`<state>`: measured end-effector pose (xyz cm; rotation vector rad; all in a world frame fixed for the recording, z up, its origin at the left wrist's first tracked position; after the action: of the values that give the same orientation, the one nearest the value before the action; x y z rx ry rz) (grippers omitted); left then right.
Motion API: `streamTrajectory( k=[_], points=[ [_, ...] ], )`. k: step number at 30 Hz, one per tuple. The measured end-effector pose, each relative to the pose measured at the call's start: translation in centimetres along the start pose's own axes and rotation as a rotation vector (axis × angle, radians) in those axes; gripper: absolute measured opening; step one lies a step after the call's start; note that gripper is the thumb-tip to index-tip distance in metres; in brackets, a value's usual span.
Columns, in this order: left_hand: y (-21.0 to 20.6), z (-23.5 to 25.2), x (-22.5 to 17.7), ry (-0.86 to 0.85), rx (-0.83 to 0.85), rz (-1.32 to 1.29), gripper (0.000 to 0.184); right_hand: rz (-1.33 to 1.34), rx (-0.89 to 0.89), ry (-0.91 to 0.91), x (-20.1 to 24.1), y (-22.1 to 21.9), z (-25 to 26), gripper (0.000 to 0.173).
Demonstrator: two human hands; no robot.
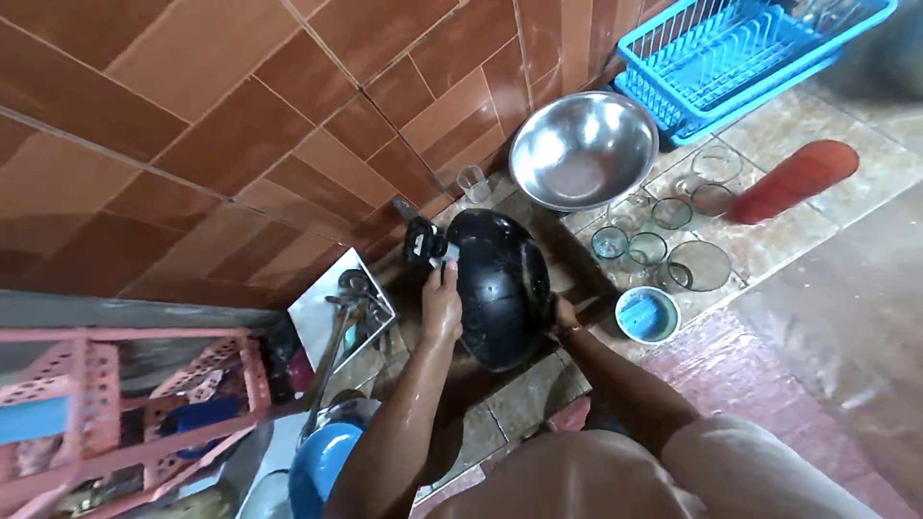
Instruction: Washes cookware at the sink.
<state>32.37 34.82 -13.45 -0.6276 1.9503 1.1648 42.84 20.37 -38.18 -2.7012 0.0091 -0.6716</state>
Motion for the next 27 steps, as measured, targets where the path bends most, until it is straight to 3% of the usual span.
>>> streamTrajectory(
  k=[3, 7, 10, 13, 17, 19, 22, 24, 27],
  points=[
    [-1.5, 1.0, -1.6, 0.027, 0.044, -0.076, 0.055, 0.123, -0.060, 0.042, -1.2, 0.3, -4.7, 0.045],
    [-3.7, 2.3, -3.3, 0.050, 0.027, -0.216, 0.054, 0.171, 0.014, 0.291, -0.7, -0.4, -10.4, 0.048],
    [-4.7, 2.8, -3.6, 0.020, 0.043, -0.239, 0.055, -0.116, 0.118, 0.666, 1.0, -0.9, -13.6, 0.055],
    [-5.1, 2.5, -3.5, -0.023, 0.082, -0.224, 0.055, -0.544, 0.192, 1.077, 3.8, -3.9, -16.8, 0.049],
    [-3.9, 1.3, -2.4, -0.213, 0.121, -0.111, 0.045, -0.838, 0.276, 1.264, 8.4, -8.7, -16.5, 0.040],
    [-2.6, 0.6, -1.6, -0.275, 0.143, -0.056, 0.044, -0.805, 0.287, 1.175, 11.0, -9.6, -14.0, 0.040],
    [-0.9, 0.1, 0.1, -0.278, 0.125, -0.052, 0.045, -0.670, 0.247, 0.828, 12.1, -7.5, -6.8, 0.046],
    [-0.3, -0.3, 0.6, -0.259, 0.076, -0.082, 0.047, -0.617, 0.161, 0.585, 9.3, -5.0, -2.6, 0.053],
    [0.0, -0.3, 0.4, -0.248, 0.025, -0.068, 0.048, -0.526, 0.093, 0.247, 3.5, -2.2, -2.9, 0.054]
  ],
)
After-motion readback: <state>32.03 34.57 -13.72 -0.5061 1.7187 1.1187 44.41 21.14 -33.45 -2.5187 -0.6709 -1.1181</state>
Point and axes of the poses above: each hand's wrist, its own z-axis towards the middle knuckle, its own y-axis out of the back of the hand, x = y × z, the point moved 4 cm from there along z, towards the middle knuckle, and after that the axes turned 5 degrees about z, right-handed, at the moved point
